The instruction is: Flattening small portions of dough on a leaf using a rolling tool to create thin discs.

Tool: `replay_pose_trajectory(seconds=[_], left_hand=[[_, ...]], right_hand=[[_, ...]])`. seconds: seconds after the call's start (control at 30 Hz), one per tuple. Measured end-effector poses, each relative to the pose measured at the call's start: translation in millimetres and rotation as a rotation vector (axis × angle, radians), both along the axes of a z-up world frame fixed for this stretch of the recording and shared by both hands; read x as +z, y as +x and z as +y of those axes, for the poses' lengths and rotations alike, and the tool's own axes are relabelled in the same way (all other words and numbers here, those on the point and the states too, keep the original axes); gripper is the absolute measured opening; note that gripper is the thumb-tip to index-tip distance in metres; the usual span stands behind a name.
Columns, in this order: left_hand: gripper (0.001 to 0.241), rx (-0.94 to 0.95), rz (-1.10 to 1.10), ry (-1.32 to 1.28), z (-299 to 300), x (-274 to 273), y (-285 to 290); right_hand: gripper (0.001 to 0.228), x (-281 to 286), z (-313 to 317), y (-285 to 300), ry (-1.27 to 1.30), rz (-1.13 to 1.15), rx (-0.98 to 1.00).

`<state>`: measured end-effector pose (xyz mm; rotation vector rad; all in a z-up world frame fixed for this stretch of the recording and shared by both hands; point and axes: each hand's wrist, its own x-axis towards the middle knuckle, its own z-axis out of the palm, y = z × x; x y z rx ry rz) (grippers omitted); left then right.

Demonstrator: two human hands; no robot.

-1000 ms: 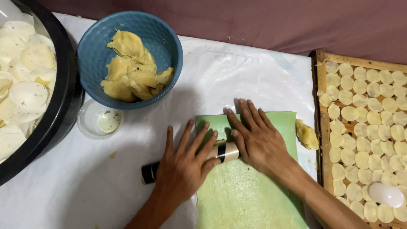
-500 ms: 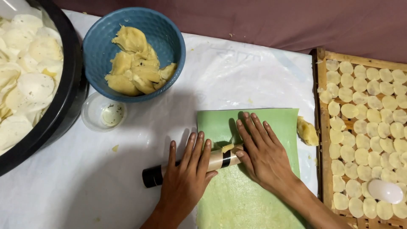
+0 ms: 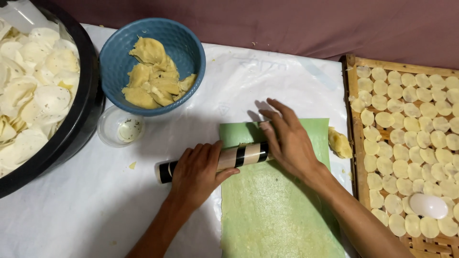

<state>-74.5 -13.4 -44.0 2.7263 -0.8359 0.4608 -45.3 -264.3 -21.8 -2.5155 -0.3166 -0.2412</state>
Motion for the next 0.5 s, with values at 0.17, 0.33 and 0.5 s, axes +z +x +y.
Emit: replay_pose_trajectory(seconds=[0.17, 0.33, 0.5], left_hand=[[0.058, 0.057, 0.656, -0.143, 9, 61, 18], [0.055, 0.191, 0.771, -0.346, 15, 62, 24], [0.051, 0.241, 0.847, -0.415, 21, 70, 8]], right_hand=[[0.028, -21, -17, -14, 0.159, -0.462, 0.041], [0.027, -22, 7, -36, 0.022, -0.146, -0.001], [0.020, 2, 27, -42, -0.065, -0.070, 0.145]])
